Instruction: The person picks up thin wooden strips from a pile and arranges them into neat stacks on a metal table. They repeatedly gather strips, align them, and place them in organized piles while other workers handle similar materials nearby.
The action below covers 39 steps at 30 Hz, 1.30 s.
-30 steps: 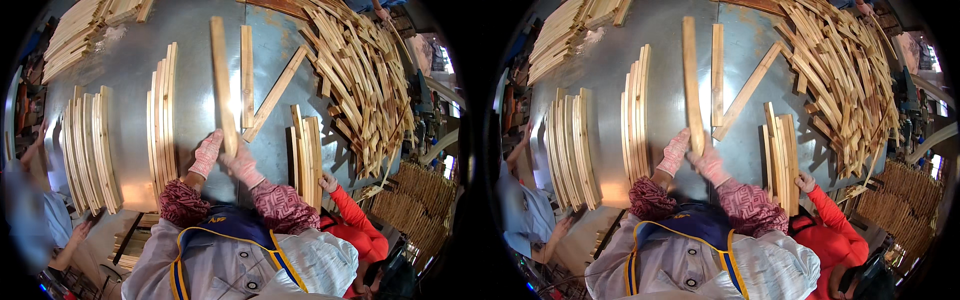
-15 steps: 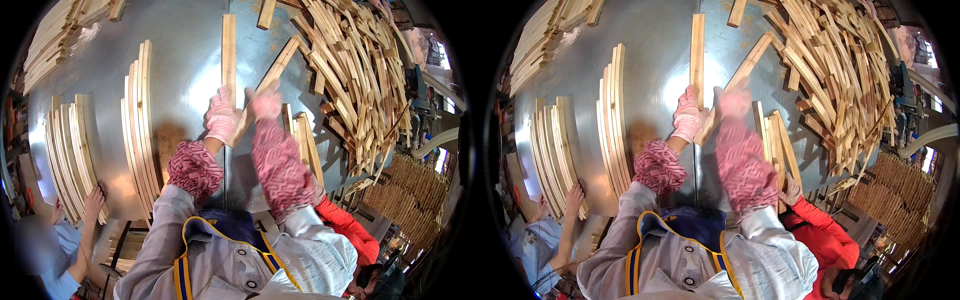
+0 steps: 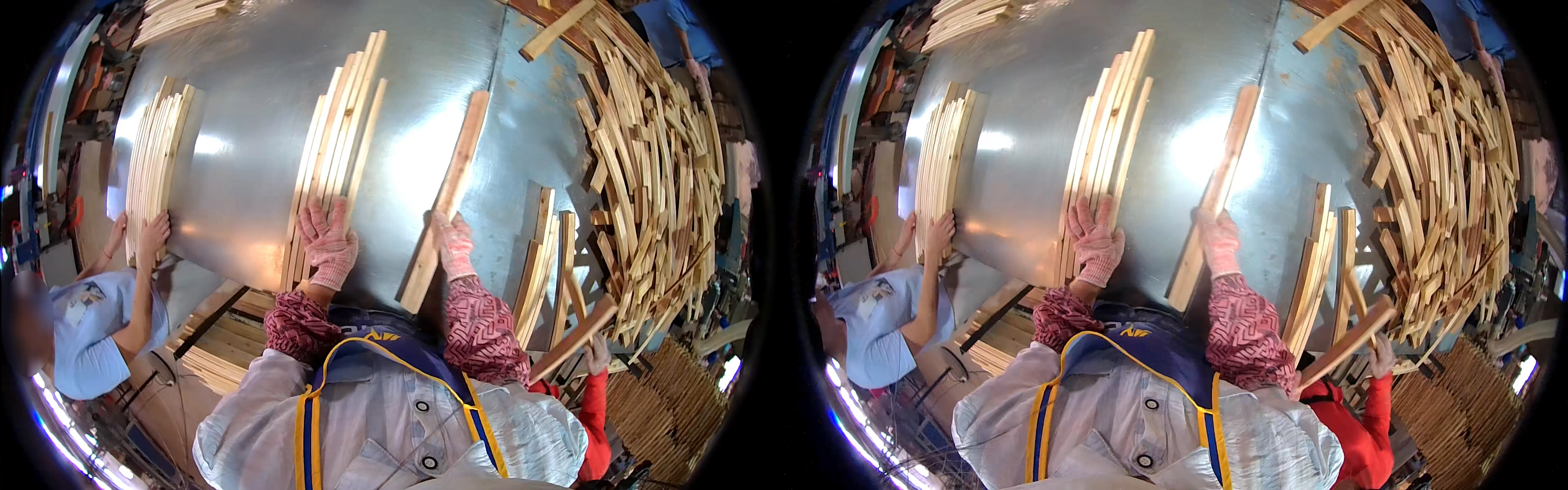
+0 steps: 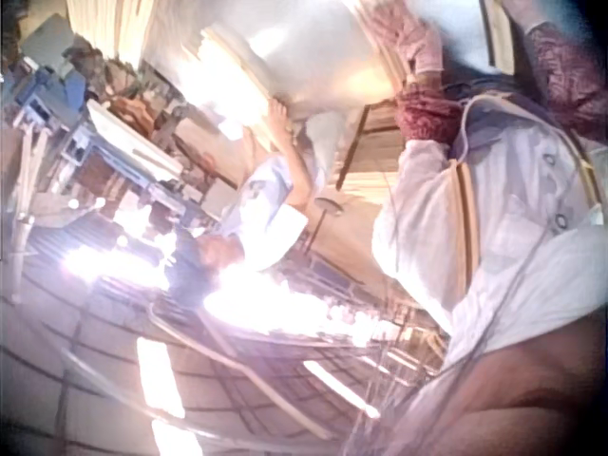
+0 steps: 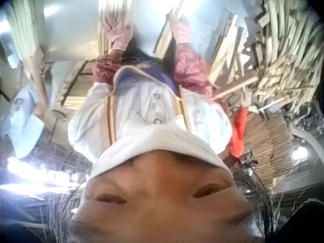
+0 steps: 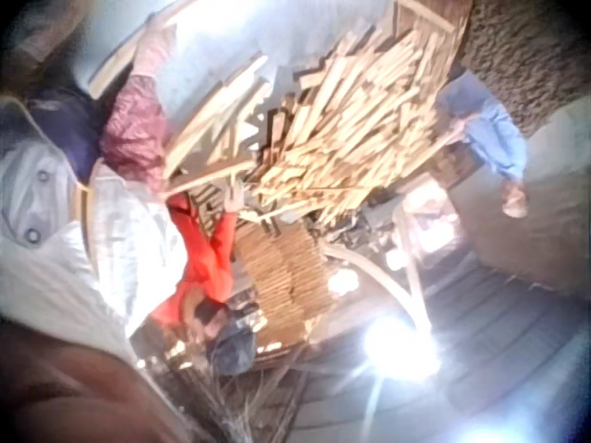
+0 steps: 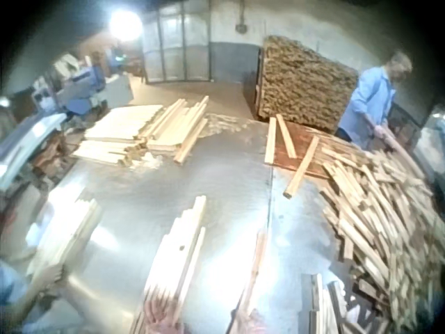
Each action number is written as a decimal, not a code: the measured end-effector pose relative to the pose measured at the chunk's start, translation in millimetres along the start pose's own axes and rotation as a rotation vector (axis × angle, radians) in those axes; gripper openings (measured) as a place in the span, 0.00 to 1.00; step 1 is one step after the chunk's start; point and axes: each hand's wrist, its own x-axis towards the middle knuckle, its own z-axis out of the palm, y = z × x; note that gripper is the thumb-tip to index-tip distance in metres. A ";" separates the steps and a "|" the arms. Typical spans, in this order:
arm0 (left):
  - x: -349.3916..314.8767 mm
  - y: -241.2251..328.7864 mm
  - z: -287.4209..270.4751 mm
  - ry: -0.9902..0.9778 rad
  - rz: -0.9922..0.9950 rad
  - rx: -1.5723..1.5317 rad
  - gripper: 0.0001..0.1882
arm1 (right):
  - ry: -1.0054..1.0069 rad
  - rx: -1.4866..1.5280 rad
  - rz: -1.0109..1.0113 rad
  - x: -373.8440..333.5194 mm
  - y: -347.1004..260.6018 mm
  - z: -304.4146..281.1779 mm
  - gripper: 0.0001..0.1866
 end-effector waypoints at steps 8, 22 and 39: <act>20.6 -84.8 -10.0 0.010 -0.284 -0.743 0.36 | -0.158 -0.521 -0.453 -16.0 -90.2 119.8 0.31; 6.1 -190.2 -18.3 -0.659 -0.443 -0.918 0.26 | -0.274 0.069 -0.064 3.3 -2.6 64.3 0.24; 10.6 -129.1 -33.7 -0.630 0.073 -0.211 0.62 | 0.007 -0.011 -0.127 -79.0 -76.9 75.6 0.14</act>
